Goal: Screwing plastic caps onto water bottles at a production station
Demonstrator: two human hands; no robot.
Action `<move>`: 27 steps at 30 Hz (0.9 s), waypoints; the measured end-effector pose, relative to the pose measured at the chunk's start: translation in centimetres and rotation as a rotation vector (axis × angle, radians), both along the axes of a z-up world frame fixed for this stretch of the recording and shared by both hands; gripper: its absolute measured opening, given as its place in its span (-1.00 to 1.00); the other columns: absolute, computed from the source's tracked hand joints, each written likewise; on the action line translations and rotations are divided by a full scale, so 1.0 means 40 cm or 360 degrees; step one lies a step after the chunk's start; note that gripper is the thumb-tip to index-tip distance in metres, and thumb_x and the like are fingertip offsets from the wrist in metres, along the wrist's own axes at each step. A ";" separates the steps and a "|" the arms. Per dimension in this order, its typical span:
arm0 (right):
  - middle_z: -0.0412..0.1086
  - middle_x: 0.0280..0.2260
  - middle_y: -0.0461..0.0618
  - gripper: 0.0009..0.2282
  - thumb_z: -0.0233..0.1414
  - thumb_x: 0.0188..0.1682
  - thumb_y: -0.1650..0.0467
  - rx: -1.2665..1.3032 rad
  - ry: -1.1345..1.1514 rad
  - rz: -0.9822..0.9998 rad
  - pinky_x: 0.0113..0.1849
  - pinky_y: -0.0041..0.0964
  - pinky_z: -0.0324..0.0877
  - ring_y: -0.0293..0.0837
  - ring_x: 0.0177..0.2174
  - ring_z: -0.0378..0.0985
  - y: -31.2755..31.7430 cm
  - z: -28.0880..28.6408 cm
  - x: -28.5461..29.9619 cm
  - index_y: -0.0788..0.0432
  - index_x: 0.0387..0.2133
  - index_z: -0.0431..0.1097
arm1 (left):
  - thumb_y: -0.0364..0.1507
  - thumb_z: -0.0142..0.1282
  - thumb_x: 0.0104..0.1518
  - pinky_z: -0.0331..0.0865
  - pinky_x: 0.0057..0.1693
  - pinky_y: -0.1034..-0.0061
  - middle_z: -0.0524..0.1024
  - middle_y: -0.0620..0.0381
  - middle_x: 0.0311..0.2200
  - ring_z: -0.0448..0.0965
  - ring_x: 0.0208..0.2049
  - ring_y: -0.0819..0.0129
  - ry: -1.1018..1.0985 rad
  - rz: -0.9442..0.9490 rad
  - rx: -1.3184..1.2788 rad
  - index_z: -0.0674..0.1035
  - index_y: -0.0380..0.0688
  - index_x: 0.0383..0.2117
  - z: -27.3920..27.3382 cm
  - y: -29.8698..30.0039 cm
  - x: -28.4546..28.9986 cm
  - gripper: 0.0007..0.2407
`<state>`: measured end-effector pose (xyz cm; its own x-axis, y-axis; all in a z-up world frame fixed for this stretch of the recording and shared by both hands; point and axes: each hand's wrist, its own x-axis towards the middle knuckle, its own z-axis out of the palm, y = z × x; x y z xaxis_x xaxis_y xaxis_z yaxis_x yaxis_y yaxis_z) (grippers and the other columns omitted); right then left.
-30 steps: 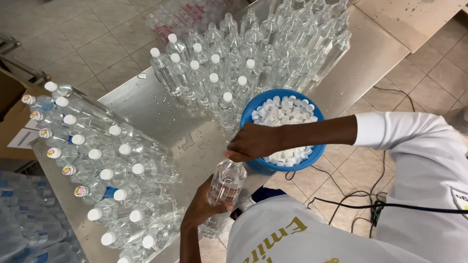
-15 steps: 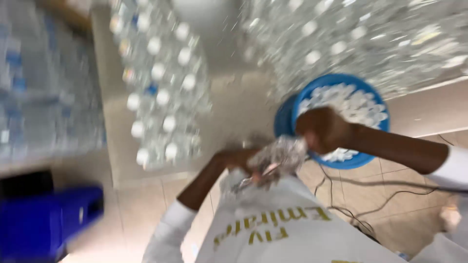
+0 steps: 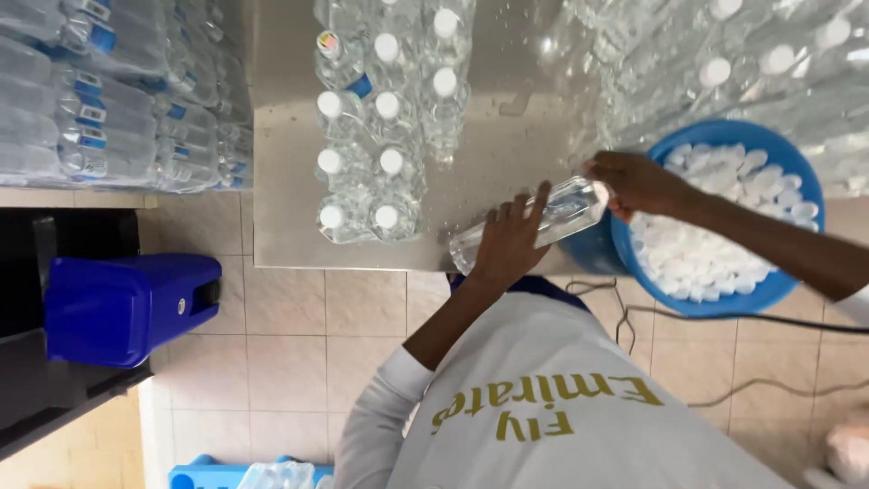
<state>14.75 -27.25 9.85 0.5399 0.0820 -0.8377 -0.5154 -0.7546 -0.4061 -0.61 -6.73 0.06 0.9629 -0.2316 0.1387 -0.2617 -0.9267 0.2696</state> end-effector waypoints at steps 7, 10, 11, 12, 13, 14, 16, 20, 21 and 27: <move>0.62 -0.28 0.18 -0.72 0.21 0.14 0.17 0.0490 -0.1382 0.0929 -0.36 0.19 0.52 0.25 -0.36 0.69 0.304 0.002 -0.104 0.08 -0.08 0.44 | -0.37 0.58 -0.12 0.21 0.40 0.01 0.30 -0.23 0.26 0.35 0.28 -0.20 -0.0345 0.0972 -0.1271 0.26 -0.21 0.46 -0.085 0.036 -0.059 -0.08; 0.58 -0.34 0.08 -0.66 0.07 0.20 0.08 0.0443 -0.1572 0.1205 -0.34 0.13 0.59 0.16 -0.34 0.70 0.410 -0.016 -0.096 0.08 -0.09 0.40 | -0.47 0.42 0.13 0.01 0.55 -0.04 -0.02 -0.35 0.44 0.05 0.49 -0.23 -0.0006 0.1409 -0.2227 0.01 -0.16 0.54 -0.108 0.039 -0.072 -0.12; 0.53 -0.41 0.04 -0.65 0.00 0.26 0.08 0.0478 -0.1720 0.1308 -0.41 0.06 0.59 0.10 -0.39 0.69 0.433 -0.025 -0.097 0.13 -0.09 0.38 | -0.47 0.32 0.28 0.10 0.53 -0.03 -0.12 -0.46 0.48 0.04 0.52 -0.25 0.0433 0.1637 -0.2846 -0.13 -0.11 0.59 -0.123 0.044 -0.085 -0.13; 0.53 -0.41 0.04 -0.65 0.00 0.26 0.08 0.0457 -0.1714 0.1281 -0.41 0.06 0.59 0.10 -0.39 0.69 0.440 -0.029 -0.089 0.13 -0.09 0.38 | -0.47 0.32 0.28 0.10 0.53 -0.03 -0.12 -0.46 0.48 0.04 0.52 -0.25 0.0468 0.1620 -0.2839 -0.13 -0.11 0.59 -0.225 0.068 -0.090 -0.13; 0.47 -0.38 0.02 -0.66 0.01 0.27 0.09 0.0483 -0.1867 0.1240 -0.44 0.02 0.58 0.06 -0.38 0.67 0.448 -0.034 -0.082 0.10 -0.02 0.36 | -0.47 0.30 0.28 0.37 0.33 0.22 0.13 -0.35 0.39 0.26 0.42 -0.23 0.0362 0.1182 -0.3237 0.00 -0.08 0.56 -0.328 0.093 -0.095 -0.22; 0.42 -0.34 -0.01 -0.67 0.02 0.28 0.11 0.0508 -0.2027 0.1222 -0.48 -0.02 0.57 0.02 -0.36 0.64 0.450 -0.036 -0.064 0.08 0.05 0.34 | -0.47 0.28 0.29 0.63 0.14 0.48 0.37 -0.23 0.29 0.48 0.33 -0.20 0.0220 0.0704 -0.3608 0.13 -0.06 0.53 -0.433 0.105 -0.087 -0.30; 0.48 -0.30 0.09 -0.57 0.06 0.26 0.09 0.0568 -0.1976 0.1098 -0.42 0.08 0.60 0.09 -0.33 0.69 0.405 0.035 -0.055 0.05 0.23 0.24 | -0.52 0.21 0.33 0.53 0.29 0.21 0.31 -0.26 0.36 0.47 0.33 -0.24 0.0284 0.1055 -0.3636 0.16 -0.17 0.47 -0.302 0.118 -0.016 -0.39; 0.44 -0.09 0.07 -0.63 0.26 0.14 0.25 -0.0005 -0.2432 0.0780 -0.27 -0.01 0.63 0.10 -0.12 0.65 0.196 -0.004 0.042 0.00 0.19 0.47 | -0.61 0.12 0.37 0.40 0.44 -0.17 0.25 -0.26 0.45 0.40 0.37 -0.31 0.0272 0.1304 -0.3713 0.21 -0.32 0.36 -0.230 0.144 0.017 -0.53; 0.44 -0.09 0.07 -0.63 0.26 0.14 0.25 -0.0013 -0.2430 0.0794 -0.27 -0.01 0.63 0.10 -0.12 0.65 0.113 0.013 0.073 0.00 0.19 0.47 | -0.61 0.12 0.37 0.40 0.44 -0.17 0.25 -0.26 0.45 0.40 0.37 -0.31 0.0273 0.1307 -0.3727 0.21 -0.32 0.36 -0.225 0.132 0.023 -0.53; 0.43 -0.09 0.29 -0.50 0.07 0.42 0.03 -0.1039 -0.2083 0.0849 -0.39 0.06 0.51 0.21 -0.10 0.44 -0.184 -0.010 0.141 0.31 -0.06 0.49 | -0.64 0.05 0.32 0.50 0.35 -0.02 0.05 -0.01 0.57 0.28 0.46 -0.19 0.0270 0.1217 -0.3581 0.05 -0.02 0.51 -0.189 0.072 0.040 -0.36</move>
